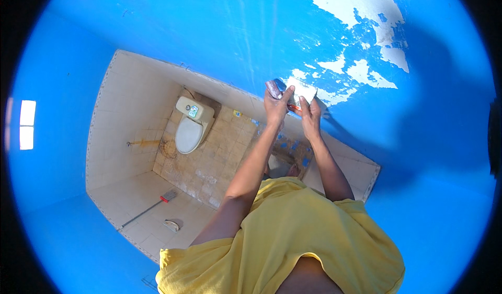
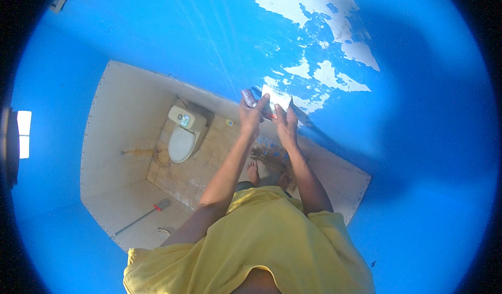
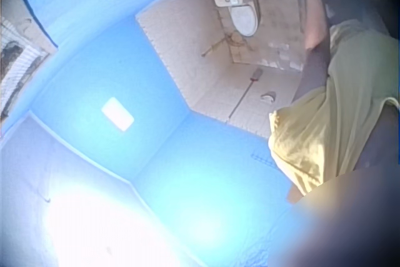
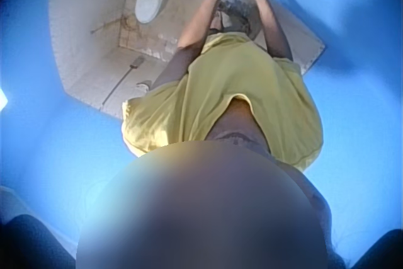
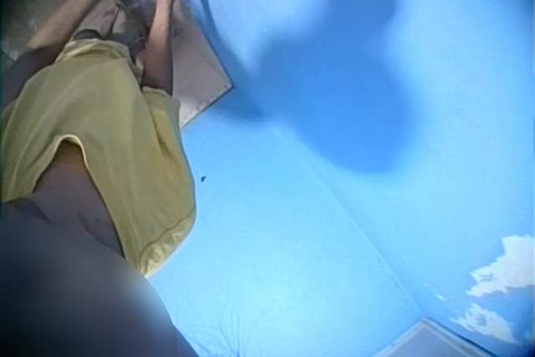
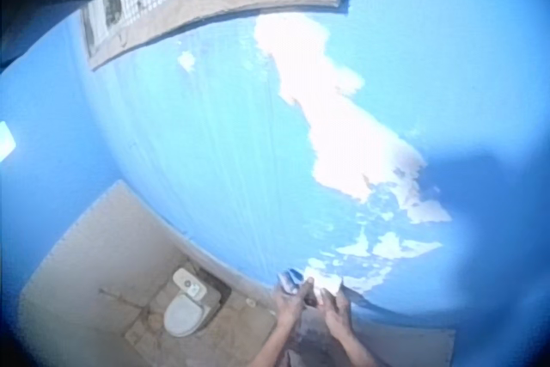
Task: The person applies white wall compound to a blue wall using a putty knife and a tube of compound. They repeatedly squeeze compound onto the knife and spread it over patches on the wall, working near a window and a toilet.
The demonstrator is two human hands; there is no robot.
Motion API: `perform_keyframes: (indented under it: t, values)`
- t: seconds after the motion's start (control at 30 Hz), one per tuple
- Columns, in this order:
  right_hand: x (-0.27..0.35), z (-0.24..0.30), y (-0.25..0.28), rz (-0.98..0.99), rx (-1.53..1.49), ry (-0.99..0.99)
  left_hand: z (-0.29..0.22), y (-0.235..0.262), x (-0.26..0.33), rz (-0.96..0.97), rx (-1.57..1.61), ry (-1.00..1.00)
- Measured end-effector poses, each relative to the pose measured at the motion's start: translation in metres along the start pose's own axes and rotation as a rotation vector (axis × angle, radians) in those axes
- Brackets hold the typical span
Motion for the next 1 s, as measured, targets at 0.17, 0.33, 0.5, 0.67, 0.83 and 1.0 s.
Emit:
perform_keyframes:
  t: [0.17, 0.33, 0.5, 0.67, 0.83, 1.0]
  values:
    - [0.001, 0.005, -0.003, 0.04, -0.07, 0.051, -0.005, -0.001, 0.0, 0.023, 0.05, -0.104]
    - [0.002, 0.016, -0.008, 0.039, -0.062, 0.093, -0.011, -0.004, 0.0, 0.03, 0.046, -0.077]
    - [0.002, 0.028, -0.011, -0.007, -0.044, 0.008, -0.026, -0.01, 0.005, 0.04, 0.042, -0.084]
    - [0.004, 0.042, -0.013, 0.04, -0.033, 0.098, -0.035, -0.012, 0.01, 0.077, 0.021, -0.139]
    - [0.005, 0.043, -0.013, 0.038, -0.006, 0.108, -0.035, -0.014, 0.008, 0.017, 0.032, -0.098]
    - [0.004, 0.044, -0.013, 0.009, 0.001, 0.103, -0.04, -0.014, 0.009, 0.063, 0.017, -0.127]
Point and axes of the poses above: each hand's wrist, its own x-axis away from the middle knuckle, its own y-axis out of the back of the hand, z = x × y, the point moved 3 cm from there along -x, towards the middle knuckle, and after that the axes turned 5 degrees about z, right-handed, at the moved point
